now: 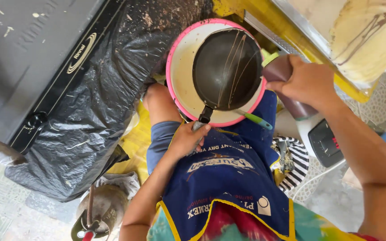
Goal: Cooking crepes on a stovetop using a pan and batter
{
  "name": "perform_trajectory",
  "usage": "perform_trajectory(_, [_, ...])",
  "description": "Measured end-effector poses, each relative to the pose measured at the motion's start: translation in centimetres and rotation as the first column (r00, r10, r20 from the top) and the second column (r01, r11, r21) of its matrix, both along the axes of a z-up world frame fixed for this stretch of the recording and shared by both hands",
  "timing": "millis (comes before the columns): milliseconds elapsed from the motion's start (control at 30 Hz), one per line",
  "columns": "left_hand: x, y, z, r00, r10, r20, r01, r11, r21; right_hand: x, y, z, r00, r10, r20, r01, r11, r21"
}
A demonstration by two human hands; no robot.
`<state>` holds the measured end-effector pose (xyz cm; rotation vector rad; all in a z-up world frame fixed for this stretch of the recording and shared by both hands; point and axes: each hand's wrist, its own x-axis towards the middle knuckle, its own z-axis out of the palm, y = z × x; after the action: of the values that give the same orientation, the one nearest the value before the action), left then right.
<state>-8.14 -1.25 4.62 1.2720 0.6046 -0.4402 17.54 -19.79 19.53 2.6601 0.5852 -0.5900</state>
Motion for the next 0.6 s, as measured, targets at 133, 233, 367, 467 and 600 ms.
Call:
perform_trajectory(133, [-4.7, 2.5, -0.9, 0.972, 0.228, 0.062, -0.222, 0.971, -0.093, 1.5, 4.1, -0.7, 0.984, -0.157, -0.088, 0.179, 0.911, 0.372])
perform_trajectory(233, [-9.4, 4.7, -0.1, 0.891, 0.414, 0.184, -0.418, 0.908, -0.019, 1.6, 9.9, -5.0, 0.956, -0.179, -0.233, 0.293, 0.638, 0.712])
perform_trajectory(367, [-14.6, 6.1, 2.0, 0.656, 0.635, 0.409, -0.726, 0.678, 0.112, -2.0, 21.8, -12.0, 0.946, 0.186, -0.266, 0.176, 0.393, 0.902])
perform_trajectory(467, [-16.0, 5.9, 4.1, 0.504, 0.669, 0.546, -0.828, 0.554, 0.087, -5.7, 29.2, -16.8, 0.932, 0.31, -0.189, 0.1, 0.282, 0.954])
perform_trajectory(600, [-16.2, 4.6, 3.7, 0.519, 0.673, 0.527, -0.847, 0.488, 0.21, -8.7, 33.1, -20.7, 0.929, 0.344, -0.135, 0.137, 0.018, 0.99])
